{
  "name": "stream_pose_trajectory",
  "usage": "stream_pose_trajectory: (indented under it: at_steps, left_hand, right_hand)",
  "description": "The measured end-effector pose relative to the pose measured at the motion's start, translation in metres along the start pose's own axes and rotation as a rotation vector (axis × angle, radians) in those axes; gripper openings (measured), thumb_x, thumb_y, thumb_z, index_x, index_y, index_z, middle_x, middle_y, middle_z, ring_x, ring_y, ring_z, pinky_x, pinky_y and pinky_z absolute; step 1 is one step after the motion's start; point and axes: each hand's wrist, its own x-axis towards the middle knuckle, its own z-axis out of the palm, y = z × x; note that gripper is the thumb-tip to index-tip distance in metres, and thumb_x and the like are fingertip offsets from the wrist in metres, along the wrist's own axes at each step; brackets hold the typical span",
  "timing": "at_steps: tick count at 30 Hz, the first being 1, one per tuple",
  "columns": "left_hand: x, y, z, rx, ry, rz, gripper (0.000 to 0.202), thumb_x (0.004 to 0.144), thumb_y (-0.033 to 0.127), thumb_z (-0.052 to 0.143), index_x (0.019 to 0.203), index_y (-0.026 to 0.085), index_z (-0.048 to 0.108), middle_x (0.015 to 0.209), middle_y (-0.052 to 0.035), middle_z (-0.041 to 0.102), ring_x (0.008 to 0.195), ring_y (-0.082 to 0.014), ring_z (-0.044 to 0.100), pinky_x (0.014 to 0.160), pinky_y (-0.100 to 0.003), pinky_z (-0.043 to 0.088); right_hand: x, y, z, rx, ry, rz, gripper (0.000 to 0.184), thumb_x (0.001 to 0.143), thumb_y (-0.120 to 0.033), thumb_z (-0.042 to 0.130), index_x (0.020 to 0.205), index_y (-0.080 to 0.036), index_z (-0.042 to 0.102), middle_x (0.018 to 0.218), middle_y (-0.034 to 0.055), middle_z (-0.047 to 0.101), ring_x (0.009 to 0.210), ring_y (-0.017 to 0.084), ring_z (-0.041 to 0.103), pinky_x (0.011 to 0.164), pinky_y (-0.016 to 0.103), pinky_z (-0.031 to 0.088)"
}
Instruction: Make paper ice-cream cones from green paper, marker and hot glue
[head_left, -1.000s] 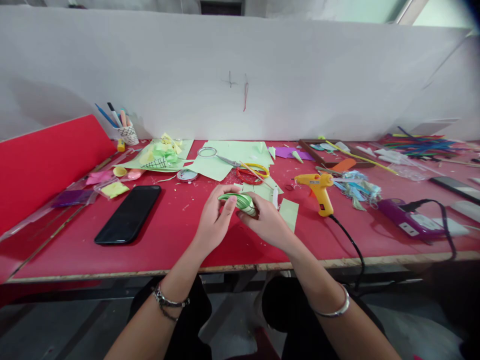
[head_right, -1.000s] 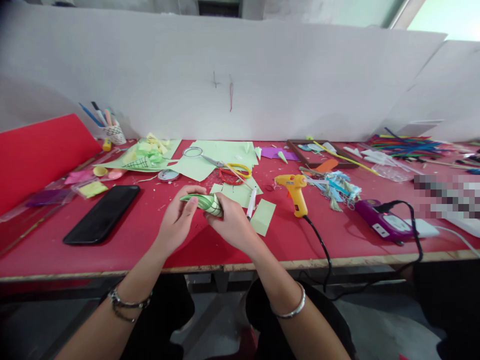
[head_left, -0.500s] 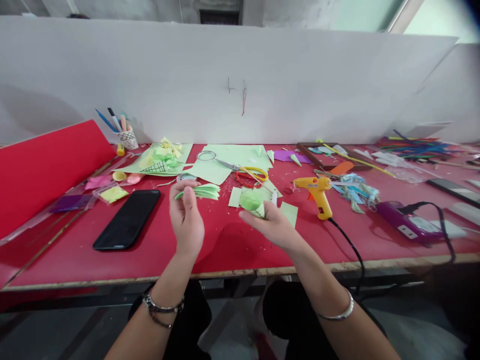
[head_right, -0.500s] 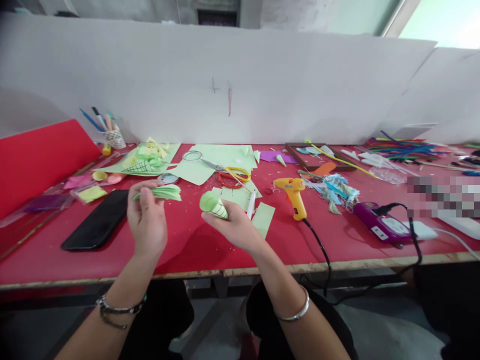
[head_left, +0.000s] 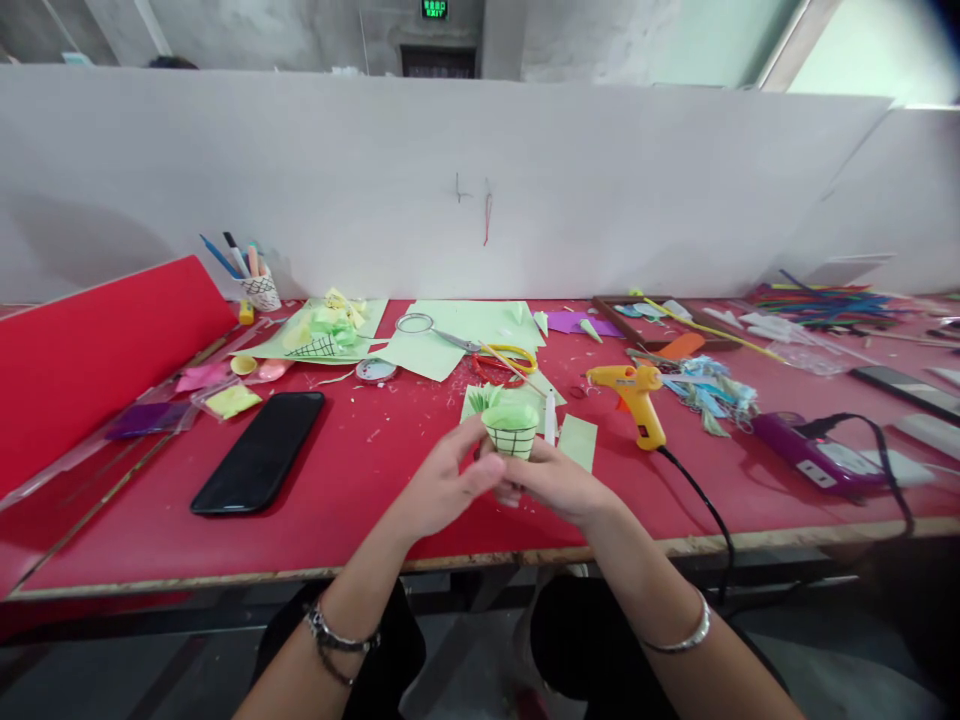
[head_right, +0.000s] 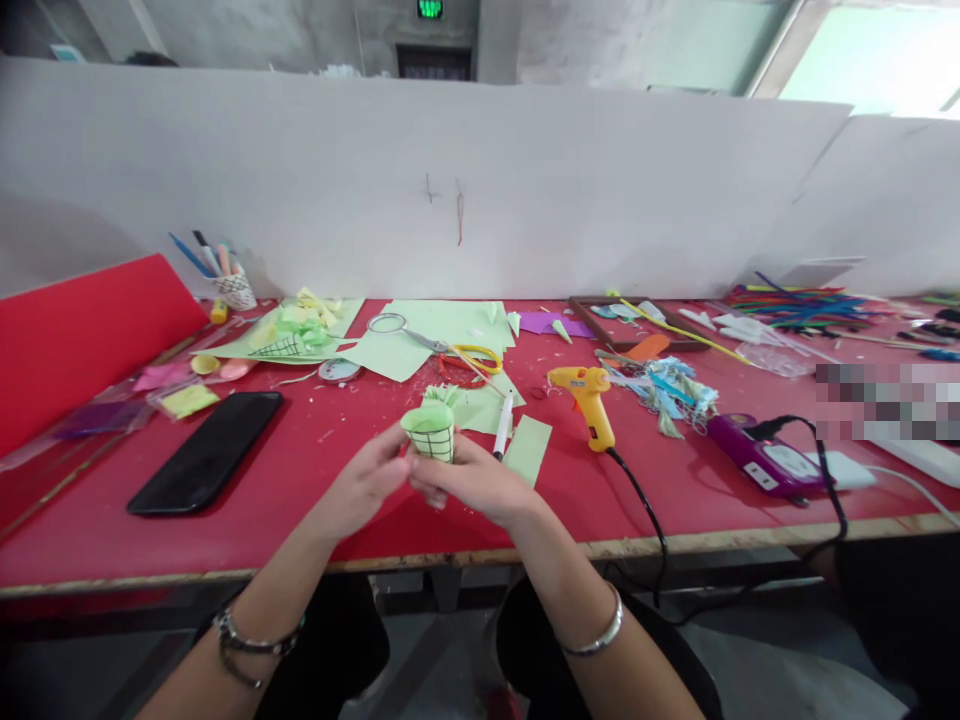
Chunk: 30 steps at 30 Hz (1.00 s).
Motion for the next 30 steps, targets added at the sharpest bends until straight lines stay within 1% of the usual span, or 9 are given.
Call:
stream_pose_trajectory:
  at_steps: [3, 8, 12, 15, 18, 21, 24, 27, 30]
  left_hand:
    - [-0.001, -0.001, 0.008, -0.081, -0.025, -0.14, 0.033, 0.072, 0.039, 0.057, 0.098, 0.019, 0.057, 0.089, -0.0059, 0.06, 0.06, -0.014, 0.056, 0.053, -0.027, 0.048]
    - [0.007, -0.004, 0.005, -0.098, 0.184, -0.019, 0.023, 0.075, 0.036, 0.055, 0.085, 0.016, 0.059, 0.083, -0.0047, 0.061, 0.08, -0.0162, 0.056, 0.076, -0.028, 0.045]
    - [0.009, 0.0, -0.004, -0.067, 0.341, 0.006, 0.02, 0.079, 0.036, 0.049, 0.079, 0.016, 0.053, 0.071, -0.0023, 0.056, 0.073, -0.0138, 0.053, 0.072, -0.026, 0.043]
    - [0.009, 0.001, -0.007, -0.068, 0.423, 0.031, 0.019, 0.08, 0.036, 0.047, 0.077, 0.017, 0.047, 0.061, 0.002, 0.047, 0.06, -0.01, 0.045, 0.063, -0.024, 0.039]
    - [0.009, 0.0, -0.009, -0.106, 0.457, 0.016, 0.018, 0.079, 0.035, 0.048, 0.075, 0.018, 0.043, 0.057, 0.0047, 0.038, 0.051, -0.0074, 0.036, 0.052, -0.022, 0.032]
    - [0.011, -0.002, -0.011, -0.147, 0.472, -0.018, 0.018, 0.077, 0.034, 0.051, 0.076, 0.018, 0.041, 0.055, 0.0059, 0.033, 0.048, -0.0066, 0.031, 0.047, -0.022, 0.027]
    - [0.011, -0.002, -0.013, -0.174, 0.485, -0.03, 0.018, 0.075, 0.033, 0.052, 0.079, 0.019, 0.042, 0.056, 0.0062, 0.032, 0.048, -0.0063, 0.031, 0.046, -0.021, 0.027]
    - [0.01, -0.003, -0.013, -0.172, 0.495, -0.036, 0.015, 0.075, 0.03, 0.051, 0.081, 0.019, 0.043, 0.058, 0.0054, 0.036, 0.05, -0.0068, 0.035, 0.05, -0.021, 0.031]
    - [0.009, -0.005, -0.014, -0.127, 0.502, -0.014, 0.014, 0.075, 0.027, 0.051, 0.085, 0.019, 0.046, 0.067, 0.0028, 0.046, 0.06, -0.0089, 0.044, 0.061, -0.022, 0.038]
  right_hand:
    - [0.001, 0.003, 0.001, -0.131, 0.028, 0.07, 0.021, 0.074, -0.033, 0.055, 0.062, -0.017, 0.048, 0.053, -0.0052, 0.043, 0.05, 0.007, 0.042, 0.051, 0.023, 0.035]
    - [0.004, 0.006, 0.0, -0.441, 0.05, -0.015, 0.014, 0.075, -0.03, 0.053, 0.08, -0.017, 0.054, 0.072, -0.0006, 0.054, 0.066, 0.012, 0.049, 0.061, 0.026, 0.041]
    - [0.011, -0.003, -0.008, -0.731, 0.107, -0.067, 0.015, 0.078, -0.027, 0.048, 0.086, -0.018, 0.057, 0.077, 0.002, 0.059, 0.068, 0.014, 0.053, 0.063, 0.028, 0.042]
    - [0.029, -0.017, -0.022, -1.025, 0.282, -0.022, 0.016, 0.08, -0.024, 0.045, 0.087, -0.018, 0.058, 0.077, 0.0023, 0.061, 0.069, 0.014, 0.055, 0.063, 0.027, 0.043]
    - [0.058, -0.027, -0.041, -1.337, 0.545, 0.151, 0.02, 0.081, -0.021, 0.046, 0.098, -0.017, 0.056, 0.093, 0.0072, 0.061, 0.085, 0.018, 0.057, 0.072, 0.029, 0.042]
    - [0.088, -0.025, -0.061, -1.4, 0.654, 0.308, 0.022, 0.082, -0.021, 0.048, 0.101, -0.011, 0.055, 0.103, 0.0153, 0.056, 0.094, 0.023, 0.055, 0.075, 0.036, 0.044]
    - [0.108, -0.017, -0.076, -1.407, 0.65, 0.432, 0.028, 0.083, -0.03, 0.049, 0.107, -0.015, 0.052, 0.108, 0.0087, 0.054, 0.093, 0.017, 0.055, 0.078, 0.036, 0.046]
    - [0.119, -0.014, -0.083, -1.404, 0.624, 0.439, 0.028, 0.084, -0.03, 0.048, 0.108, -0.016, 0.052, 0.111, 0.0084, 0.053, 0.093, 0.017, 0.054, 0.078, 0.036, 0.046]
    - [0.129, -0.024, -0.081, -1.404, 0.566, 0.359, 0.029, 0.084, -0.03, 0.048, 0.108, -0.016, 0.051, 0.111, 0.0079, 0.053, 0.094, 0.017, 0.054, 0.079, 0.036, 0.046]
